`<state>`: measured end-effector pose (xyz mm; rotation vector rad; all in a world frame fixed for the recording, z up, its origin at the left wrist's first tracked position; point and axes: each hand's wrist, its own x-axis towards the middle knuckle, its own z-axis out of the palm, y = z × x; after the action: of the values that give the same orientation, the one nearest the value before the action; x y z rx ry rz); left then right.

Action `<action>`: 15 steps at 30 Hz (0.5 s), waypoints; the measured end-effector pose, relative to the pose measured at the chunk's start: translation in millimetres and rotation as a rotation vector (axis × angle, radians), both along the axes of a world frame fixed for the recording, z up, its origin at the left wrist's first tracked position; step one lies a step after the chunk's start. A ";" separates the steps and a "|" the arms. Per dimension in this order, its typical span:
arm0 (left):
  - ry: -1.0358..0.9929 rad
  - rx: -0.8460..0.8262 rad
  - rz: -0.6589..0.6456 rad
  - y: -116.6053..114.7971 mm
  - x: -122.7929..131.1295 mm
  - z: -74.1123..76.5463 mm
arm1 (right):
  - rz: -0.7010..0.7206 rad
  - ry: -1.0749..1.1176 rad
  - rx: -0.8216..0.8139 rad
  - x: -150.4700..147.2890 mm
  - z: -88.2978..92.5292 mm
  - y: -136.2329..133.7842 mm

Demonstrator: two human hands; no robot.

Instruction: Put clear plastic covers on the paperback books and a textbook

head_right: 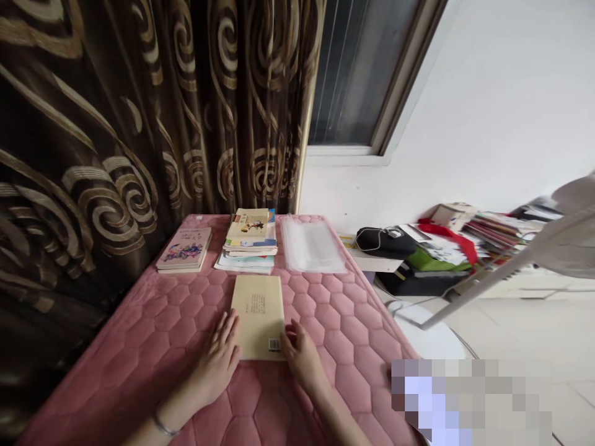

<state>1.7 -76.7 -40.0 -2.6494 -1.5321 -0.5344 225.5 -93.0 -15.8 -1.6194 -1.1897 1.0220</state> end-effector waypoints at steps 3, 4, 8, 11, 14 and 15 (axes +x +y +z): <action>-0.018 -0.023 0.010 -0.3 1.2 -1.3 | -0.046 0.154 -0.012 -6.1 8.3 5.3; -0.023 -0.030 0.011 -0.1 1.3 -1.7 | -0.046 0.178 -0.022 -7.7 10.5 6.6; -0.035 -0.073 0.026 -1.0 0.4 3.7 | 0.036 0.262 -0.082 -10.1 15.5 7.3; -0.020 -0.138 0.059 -4.0 5.4 24.5 | 0.011 0.304 -0.099 -10.5 13.7 4.2; -0.012 -0.205 0.168 -1.3 22.2 59.3 | -0.027 0.373 -0.107 -14.3 12.8 1.9; -0.013 -0.240 0.178 2.2 29.9 71.7 | -0.040 0.387 -0.094 -17.0 14.3 1.5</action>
<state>31.6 -74.5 31.8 -2.6381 -1.9239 -0.3798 208.5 -91.4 -1.5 -1.4247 -0.8562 1.3110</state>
